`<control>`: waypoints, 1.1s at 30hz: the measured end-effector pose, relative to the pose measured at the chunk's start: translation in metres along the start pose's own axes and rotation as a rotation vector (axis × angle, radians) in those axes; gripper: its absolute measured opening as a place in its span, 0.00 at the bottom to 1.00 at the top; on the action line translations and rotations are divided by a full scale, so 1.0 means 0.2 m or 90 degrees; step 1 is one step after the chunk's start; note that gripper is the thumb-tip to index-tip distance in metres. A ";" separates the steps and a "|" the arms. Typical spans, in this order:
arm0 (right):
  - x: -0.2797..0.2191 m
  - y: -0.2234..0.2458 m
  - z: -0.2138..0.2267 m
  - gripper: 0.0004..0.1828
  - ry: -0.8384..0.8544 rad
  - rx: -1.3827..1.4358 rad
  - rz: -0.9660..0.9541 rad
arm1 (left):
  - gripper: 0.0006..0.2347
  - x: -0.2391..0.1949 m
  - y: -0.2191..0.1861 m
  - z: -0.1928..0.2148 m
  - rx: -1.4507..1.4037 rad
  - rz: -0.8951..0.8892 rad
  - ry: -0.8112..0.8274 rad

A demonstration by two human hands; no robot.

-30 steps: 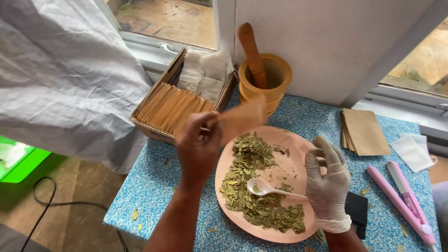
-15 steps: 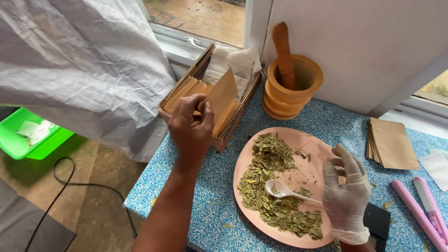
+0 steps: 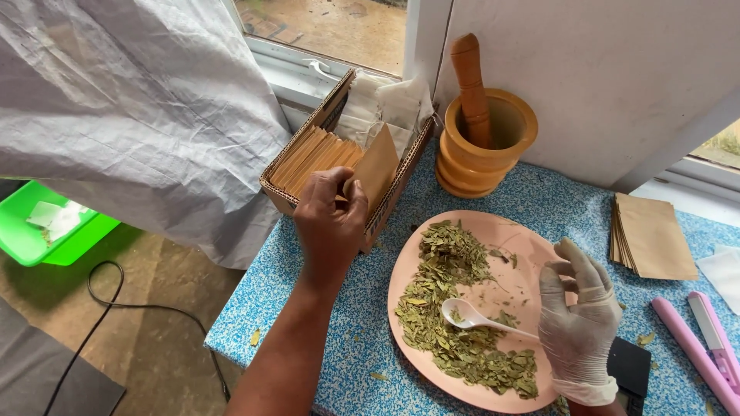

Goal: The person fills small paper bags and tea bags with dried green herbs from a pink plate using a white spoon. They seal the paper bags with a pink heat sealer and weigh the filled tea bags on a digital scale before placing them into a cardboard box.

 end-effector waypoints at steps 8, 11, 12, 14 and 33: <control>0.00 -0.02 0.00 0.19 -0.004 0.008 0.012 | 0.05 -0.04 -0.01 0.02 0.032 -0.009 0.081; 0.00 -0.02 0.00 0.19 -0.005 0.005 0.004 | 0.04 -0.07 0.01 0.01 0.091 -0.022 0.099; -0.01 -0.03 0.00 0.19 -0.006 0.002 0.002 | 0.04 -0.08 0.02 0.01 0.129 -0.026 0.109; 0.00 -0.02 0.01 0.20 -0.003 -0.001 0.009 | 0.04 -0.09 0.01 0.01 0.156 -0.030 0.122; 0.00 0.00 -0.01 0.21 0.001 -0.007 -0.008 | 0.46 0.01 0.02 -0.22 0.424 -0.068 0.608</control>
Point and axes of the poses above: each hand's wrist, its own x-axis towards the middle knuckle, its own z-axis out of the back of the hand, y = z × x, the point moved 1 cm from there along x, towards the middle knuckle, and after that the axes turned 8 degrees about x, right-handed, at the moved point
